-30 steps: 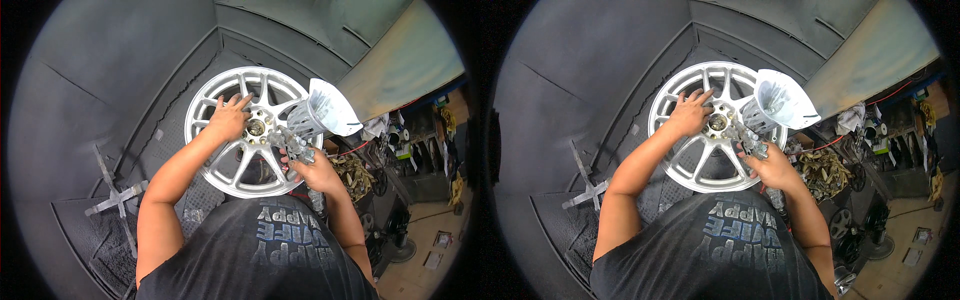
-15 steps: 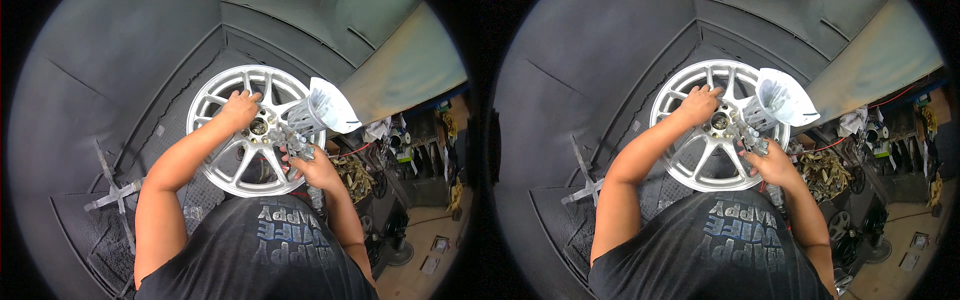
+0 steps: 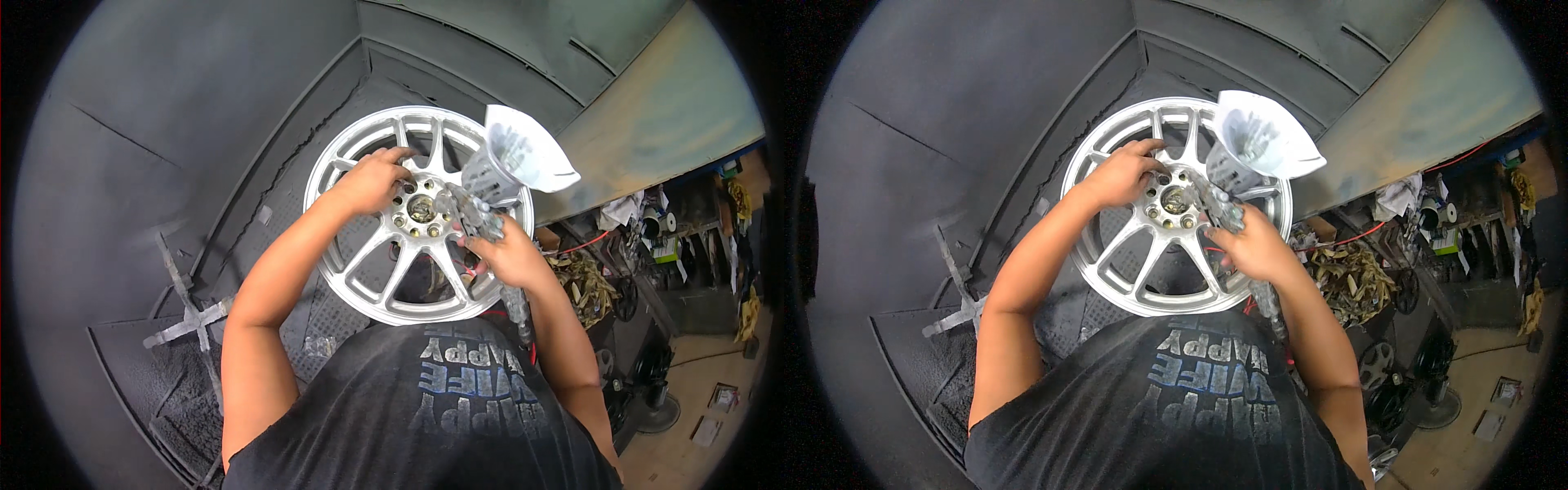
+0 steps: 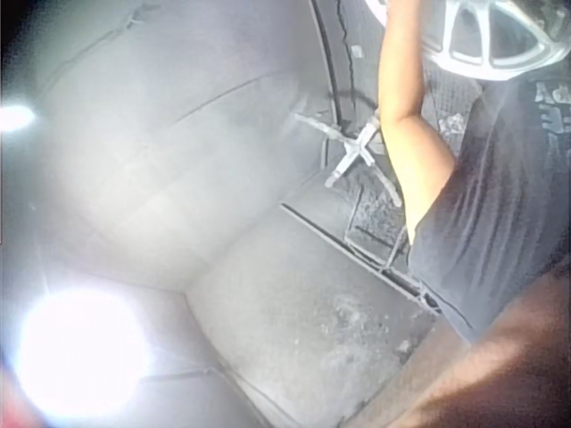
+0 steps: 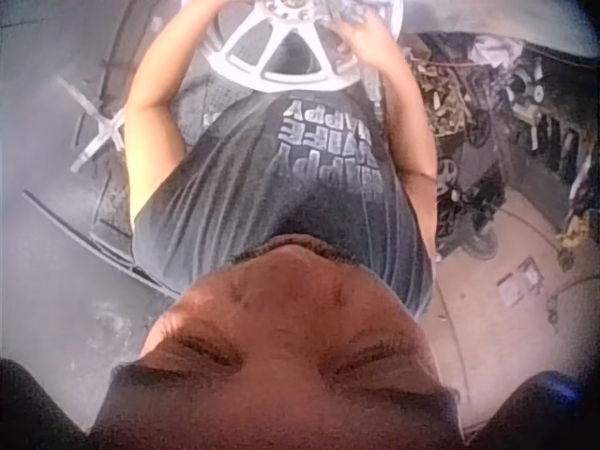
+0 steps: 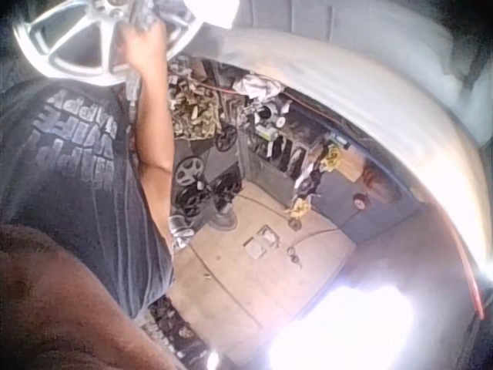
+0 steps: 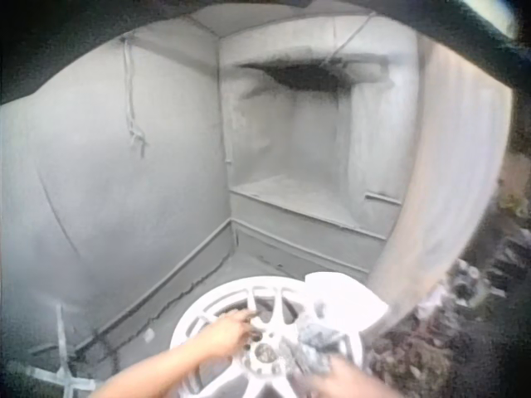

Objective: The person picks up a car rim from a storage area, carries it to a painting booth, places it on a stand, and applies paint to it using a spray gun.

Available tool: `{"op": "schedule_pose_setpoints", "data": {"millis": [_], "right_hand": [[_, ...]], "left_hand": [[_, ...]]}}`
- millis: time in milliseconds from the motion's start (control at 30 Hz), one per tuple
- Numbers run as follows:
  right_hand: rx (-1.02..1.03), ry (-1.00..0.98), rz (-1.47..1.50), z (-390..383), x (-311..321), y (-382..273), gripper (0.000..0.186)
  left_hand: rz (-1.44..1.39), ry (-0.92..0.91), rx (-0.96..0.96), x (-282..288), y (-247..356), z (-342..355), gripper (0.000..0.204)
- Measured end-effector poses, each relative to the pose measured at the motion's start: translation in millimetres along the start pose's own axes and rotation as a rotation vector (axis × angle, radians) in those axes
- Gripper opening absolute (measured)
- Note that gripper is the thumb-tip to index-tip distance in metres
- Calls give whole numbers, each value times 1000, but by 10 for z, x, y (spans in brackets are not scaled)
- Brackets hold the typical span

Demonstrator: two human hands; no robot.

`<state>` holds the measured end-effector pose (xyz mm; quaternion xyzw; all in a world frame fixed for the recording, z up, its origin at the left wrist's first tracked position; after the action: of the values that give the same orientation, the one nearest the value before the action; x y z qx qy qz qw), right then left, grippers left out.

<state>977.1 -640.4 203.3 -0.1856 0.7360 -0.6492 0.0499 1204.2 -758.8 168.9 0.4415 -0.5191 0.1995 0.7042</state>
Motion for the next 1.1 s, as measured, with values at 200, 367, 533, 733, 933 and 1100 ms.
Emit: {"op": "schedule_pose_setpoints", "data": {"millis": [200,367,533,733,933,1100], "right_hand": [[-89,-42,-146,419,-40,22,35],[-50,-44,-98,489,-69,28,34],[-70,-37,-90,462,-43,0,31],[-82,-40,-76,450,-32,4,29],[-53,-32,-45,431,-35,91,34],[-42,-13,-27,343,-39,50,35]], "left_hand": [[42,-15,18,-15,37,14,32],[125,-20,14,-31,59,-5,30],[193,-94,60,-69,118,-3,30],[221,-113,108,-87,134,48,29],[315,-159,163,-145,201,113,26],[317,-99,199,-223,188,168,24]]}}
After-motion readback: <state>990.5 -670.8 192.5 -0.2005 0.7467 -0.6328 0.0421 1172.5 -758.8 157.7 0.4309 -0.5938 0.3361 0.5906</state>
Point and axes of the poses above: each hand's wrist, its own z-axis towards the middle knuckle, its own x-axis out of the back of the hand, y = z × x, the point moved 4 cm from there along z, towards the middle knuckle, and after that the axes turned 11 degrees about x, right-handed, at the moved point
